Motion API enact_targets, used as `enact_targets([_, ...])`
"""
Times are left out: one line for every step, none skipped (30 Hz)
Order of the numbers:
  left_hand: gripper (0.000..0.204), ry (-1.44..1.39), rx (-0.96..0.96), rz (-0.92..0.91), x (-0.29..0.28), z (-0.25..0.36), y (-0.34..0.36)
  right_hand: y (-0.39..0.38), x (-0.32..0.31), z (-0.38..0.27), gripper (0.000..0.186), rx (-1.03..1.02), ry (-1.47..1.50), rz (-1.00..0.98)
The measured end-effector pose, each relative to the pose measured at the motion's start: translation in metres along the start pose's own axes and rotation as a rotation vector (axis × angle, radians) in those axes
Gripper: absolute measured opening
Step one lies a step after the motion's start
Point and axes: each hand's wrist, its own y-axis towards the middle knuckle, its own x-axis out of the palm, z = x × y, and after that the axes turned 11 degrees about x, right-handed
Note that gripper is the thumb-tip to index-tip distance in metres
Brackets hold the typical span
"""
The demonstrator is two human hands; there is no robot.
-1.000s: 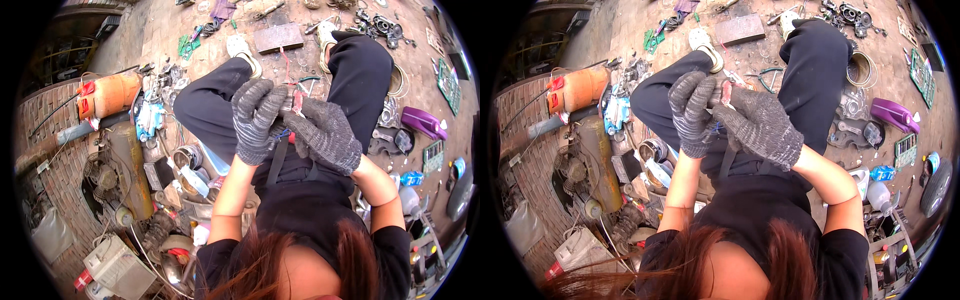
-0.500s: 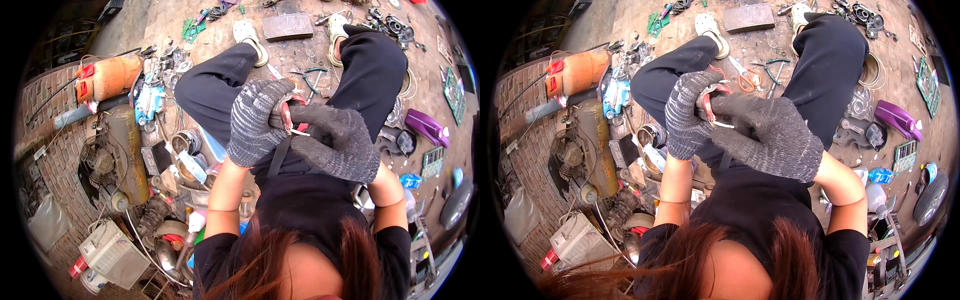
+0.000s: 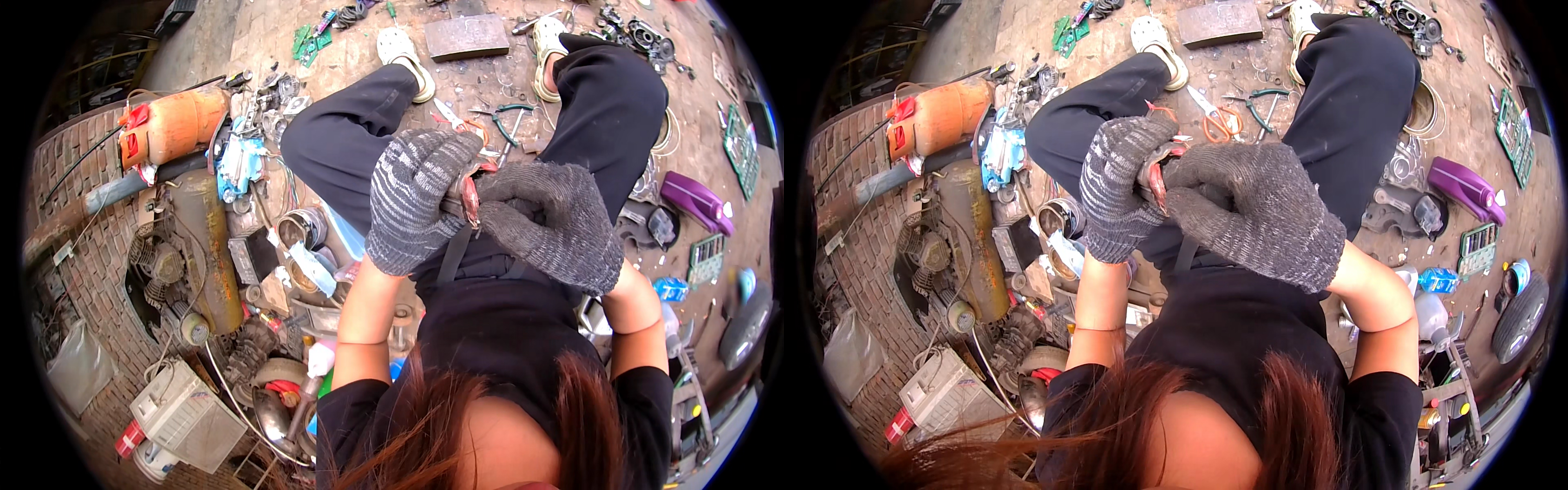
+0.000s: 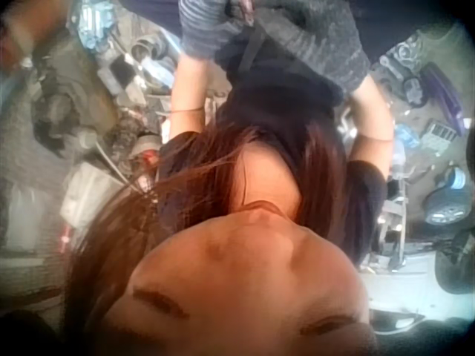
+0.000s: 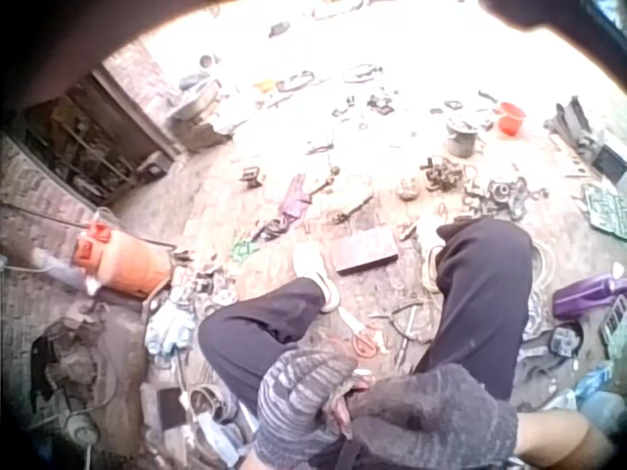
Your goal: The person sits on the floor and uses shears to cut the casing of a small electric motor. They pry open the metal housing, remove the internal copper windings, and place them into a nearby container. The person then cuts the attached wires and sets the shears aside.
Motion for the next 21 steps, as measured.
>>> enact_targets([0.046, 0.004, 0.005, -0.002, -0.001, 0.001, 0.000, 0.000, 0.000, -0.001, 0.011, 0.020, 0.001, -0.016])
enact_targets([0.046, 0.008, 0.010, -0.005, -0.001, 0.002, 0.000, 0.000, -0.001, -0.002, 0.010, 0.040, 0.001, -0.033])
enact_targets([0.045, 0.024, 0.014, -0.012, -0.001, 0.002, 0.000, 0.000, -0.001, -0.003, 0.010, 0.060, 0.001, -0.048])
enact_targets([0.044, 0.039, 0.019, -0.019, -0.001, 0.003, 0.001, -0.001, -0.001, -0.005, 0.009, 0.059, -0.031, -0.038])
enact_targets([0.043, 0.054, 0.023, -0.026, -0.001, 0.003, 0.002, -0.001, 0.000, -0.007, 0.009, 0.057, -0.063, -0.028])
enact_targets([0.042, 0.058, 0.028, -0.030, -0.001, 0.004, 0.002, -0.001, 0.001, -0.007, 0.009, 0.054, -0.094, -0.019])
enact_targets([0.041, 0.061, 0.033, -0.034, -0.001, 0.005, 0.003, -0.001, 0.001, -0.007, 0.010, 0.037, -0.102, -0.019])
enact_targets([0.040, 0.065, 0.038, -0.038, -0.001, 0.006, 0.002, -0.001, 0.001, -0.006, 0.011, 0.021, -0.110, -0.020])
enact_targets([0.039, 0.074, 0.034, -0.051, -0.001, 0.006, 0.003, -0.001, 0.001, -0.006, 0.011, 0.005, -0.118, -0.018])
enact_targets([0.039, 0.082, 0.031, -0.064, -0.001, 0.006, 0.002, -0.001, 0.003, -0.004, 0.011, -0.019, -0.114, 0.016])
enact_targets([0.038, 0.092, 0.027, -0.077, -0.001, 0.006, 0.002, -0.001, 0.007, 0.001, 0.011, -0.043, -0.109, 0.049])
enact_targets([0.038, 0.084, 0.027, -0.075, 0.000, 0.005, 0.001, -0.001, 0.010, 0.005, 0.010, -0.066, -0.106, 0.081])
enact_targets([0.038, 0.076, 0.028, -0.072, 0.002, 0.004, 0.000, -0.001, 0.011, 0.005, 0.010, -0.084, -0.131, 0.096])
enact_targets([0.038, 0.068, 0.029, -0.069, 0.003, 0.003, -0.001, -0.001, 0.012, 0.005, 0.010, -0.102, -0.157, 0.110])
enact_targets([0.037, 0.074, 0.031, -0.074, 0.003, 0.003, -0.002, -0.002, 0.013, 0.006, 0.010, -0.120, -0.183, 0.125])
enact_targets([0.037, 0.081, 0.033, -0.079, 0.003, 0.003, -0.002, -0.002, 0.013, 0.007, 0.009, -0.116, -0.194, 0.123])
enact_targets([0.037, 0.087, 0.035, -0.084, 0.003, 0.002, -0.003, -0.002, 0.013, 0.007, 0.009, -0.111, -0.205, 0.122])
enact_targets([0.037, 0.062, 0.027, -0.082, 0.003, 0.003, -0.003, -0.002, 0.014, 0.008, 0.009, -0.109, -0.216, 0.121])
enact_targets([0.037, 0.037, 0.019, -0.081, 0.004, 0.003, -0.003, -0.001, 0.015, 0.011, 0.010, -0.124, -0.166, 0.114])
enact_targets([0.036, 0.012, 0.011, -0.079, 0.005, 0.004, -0.004, 0.001, 0.016, 0.016, 0.010, -0.139, -0.116, 0.107])
enact_targets([0.036, -0.004, -0.015, -0.076, 0.006, 0.005, -0.003, 0.003, 0.016, 0.018, 0.011, -0.154, -0.067, 0.098])
